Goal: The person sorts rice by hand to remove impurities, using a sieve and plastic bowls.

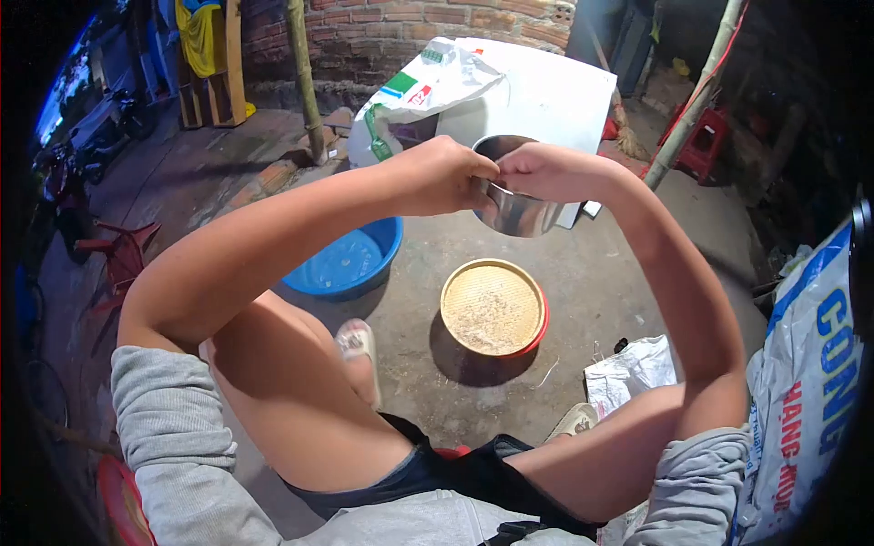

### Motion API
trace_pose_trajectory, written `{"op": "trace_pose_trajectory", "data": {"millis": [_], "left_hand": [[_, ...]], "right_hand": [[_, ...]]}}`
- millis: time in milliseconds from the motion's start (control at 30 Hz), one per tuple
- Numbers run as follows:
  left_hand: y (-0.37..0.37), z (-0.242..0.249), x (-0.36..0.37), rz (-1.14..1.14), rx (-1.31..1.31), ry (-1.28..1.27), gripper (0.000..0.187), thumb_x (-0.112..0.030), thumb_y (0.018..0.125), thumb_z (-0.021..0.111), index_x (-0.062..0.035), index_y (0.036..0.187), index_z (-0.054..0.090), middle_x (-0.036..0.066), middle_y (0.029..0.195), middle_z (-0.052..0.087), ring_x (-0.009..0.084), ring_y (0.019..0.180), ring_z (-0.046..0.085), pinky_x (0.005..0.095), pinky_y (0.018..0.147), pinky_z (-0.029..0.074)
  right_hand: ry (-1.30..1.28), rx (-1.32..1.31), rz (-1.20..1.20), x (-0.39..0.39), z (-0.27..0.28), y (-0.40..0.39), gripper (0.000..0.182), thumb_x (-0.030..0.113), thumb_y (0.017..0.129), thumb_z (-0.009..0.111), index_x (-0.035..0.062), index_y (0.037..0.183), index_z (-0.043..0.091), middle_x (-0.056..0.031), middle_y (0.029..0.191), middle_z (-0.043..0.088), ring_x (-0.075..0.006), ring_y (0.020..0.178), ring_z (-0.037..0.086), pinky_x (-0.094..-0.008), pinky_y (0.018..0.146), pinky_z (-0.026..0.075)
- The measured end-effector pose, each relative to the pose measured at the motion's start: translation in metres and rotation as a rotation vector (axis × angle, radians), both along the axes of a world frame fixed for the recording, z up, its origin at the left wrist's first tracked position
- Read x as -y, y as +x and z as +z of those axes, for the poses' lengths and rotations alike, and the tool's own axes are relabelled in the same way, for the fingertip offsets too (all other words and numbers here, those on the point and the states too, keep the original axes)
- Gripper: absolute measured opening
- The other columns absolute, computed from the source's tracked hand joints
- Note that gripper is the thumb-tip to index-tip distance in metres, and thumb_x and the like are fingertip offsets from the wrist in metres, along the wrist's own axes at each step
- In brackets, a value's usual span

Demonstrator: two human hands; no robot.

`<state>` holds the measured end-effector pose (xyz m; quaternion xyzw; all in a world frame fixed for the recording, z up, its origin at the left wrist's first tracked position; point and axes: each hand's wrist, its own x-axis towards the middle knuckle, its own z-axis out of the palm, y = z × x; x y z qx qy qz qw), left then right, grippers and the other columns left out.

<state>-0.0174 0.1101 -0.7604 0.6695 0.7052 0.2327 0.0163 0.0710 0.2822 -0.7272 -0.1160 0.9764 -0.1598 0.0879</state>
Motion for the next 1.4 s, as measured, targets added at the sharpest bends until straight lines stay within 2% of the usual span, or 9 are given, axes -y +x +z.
{"op": "trace_pose_trajectory", "data": {"millis": [133, 300, 533, 633, 800, 933, 1167, 1267, 1400], "left_hand": [[-0.016, 0.006, -0.019, -0.045, -0.143, 0.129, 0.024, -0.015, 0.075, 0.069, -0.0019, 0.093, 0.059, 0.015, 0.066, 0.058, 0.0253, 0.056, 0.056, 0.0333, 0.055, 0.044], [-0.062, -0.020, -0.074, -0.049, -0.186, 0.087, 0.025, -0.020, 0.076, 0.066, -0.0032, 0.093, 0.060, 0.016, 0.067, 0.059, 0.0317, 0.063, 0.060, 0.0362, 0.058, 0.046], [-0.151, -0.155, -0.147, 0.170, -0.216, -0.112, 0.024, -0.026, 0.068, 0.069, -0.0083, 0.083, 0.064, 0.014, 0.075, 0.063, 0.0330, 0.074, 0.062, 0.0419, 0.065, 0.049], [-0.176, -0.249, -0.153, 0.545, -0.105, -0.161, 0.025, -0.028, 0.069, 0.067, -0.0093, 0.086, 0.064, 0.015, 0.084, 0.064, 0.0331, 0.081, 0.061, 0.0427, 0.069, 0.049], [-0.147, -0.390, -0.112, 0.907, 0.176, -0.212, 0.024, -0.021, 0.073, 0.063, -0.0080, 0.094, 0.064, 0.018, 0.090, 0.063, 0.0336, 0.085, 0.061, 0.0436, 0.074, 0.049], [-0.137, -0.455, -0.080, 0.913, 0.102, -0.355, 0.025, -0.019, 0.073, 0.062, -0.0082, 0.096, 0.063, 0.018, 0.089, 0.062, 0.0343, 0.084, 0.061, 0.0438, 0.074, 0.049], [-0.124, -0.477, -0.089, 1.091, 0.392, -0.147, 0.031, -0.012, 0.073, 0.059, -0.0122, 0.104, 0.061, 0.019, 0.101, 0.058, 0.0353, 0.096, 0.055, 0.0427, 0.082, 0.045], [-0.115, -0.454, -0.106, 1.359, -0.059, 0.329, 0.032, -0.013, 0.074, 0.059, -0.0126, 0.106, 0.061, 0.019, 0.104, 0.055, 0.0346, 0.098, 0.053, 0.0412, 0.086, 0.042], [-0.104, -0.449, -0.126, 1.156, 0.476, 0.337, 0.031, -0.019, 0.078, 0.058, -0.0068, 0.107, 0.060, 0.019, 0.098, 0.056, 0.0353, 0.093, 0.052, 0.0418, 0.085, 0.040]], "right_hand": [[-0.014, -0.248, 0.035, -0.029, 0.002, -0.001, 0.019, 0.007, 0.084, 0.049, -0.0033, 0.096, 0.059, -0.0099, 0.077, 0.061, -0.0134, 0.071, 0.053, -0.0280, 0.067, 0.043], [0.373, -0.769, 0.038, -0.091, -0.026, -0.032, 0.016, 0.012, 0.082, 0.048, 0.0005, 0.081, 0.059, -0.0157, 0.080, 0.061, -0.0339, 0.078, 0.059, -0.0406, 0.068, 0.047], [0.599, -0.132, -0.428, -0.202, -0.204, -0.059, 0.017, 0.015, 0.079, 0.049, 0.0018, 0.080, 0.059, -0.0185, 0.081, 0.062, -0.0351, 0.076, 0.061, -0.0431, 0.064, 0.049], [0.103, -0.073, -0.740, -0.227, -0.329, -0.045, 0.036, 0.036, 0.084, 0.053, 0.0025, 0.092, 0.062, -0.0217, 0.089, 0.062, -0.0370, 0.088, 0.058, -0.0456, 0.077, 0.046], [-0.239, -0.240, -0.887, -0.170, -0.465, 0.004, 0.042, 0.031, 0.085, 0.053, -0.0003, 0.114, 0.050, -0.0232, 0.106, 0.057, -0.0376, 0.097, 0.055, -0.0429, 0.084, 0.043], [-0.305, -0.383, -1.116, -0.145, -0.485, 0.008, 0.040, 0.025, 0.086, 0.051, 0.0022, 0.119, 0.046, -0.0207, 0.111, 0.056, -0.0366, 0.100, 0.054, -0.0424, 0.085, 0.043], [-0.371, -0.480, -1.218, -0.149, -0.480, -0.003, 0.030, 0.019, 0.087, 0.050, 0.0058, 0.113, 0.054, -0.0196, 0.102, 0.060, -0.0359, 0.092, 0.058, -0.0404, 0.079, 0.046], [-0.436, -0.545, -1.279, -0.151, -0.478, -0.011, 0.029, 0.018, 0.087, 0.049, 0.0046, 0.112, 0.055, -0.0200, 0.097, 0.062, -0.0362, 0.088, 0.060, -0.0397, 0.076, 0.047], [-0.498, -0.692, -1.322, -0.165, -0.487, -0.014, 0.028, 0.017, 0.088, 0.048, 0.0030, 0.110, 0.057, -0.0207, 0.093, 0.063, -0.0360, 0.086, 0.061, -0.0386, 0.074, 0.048]]}}
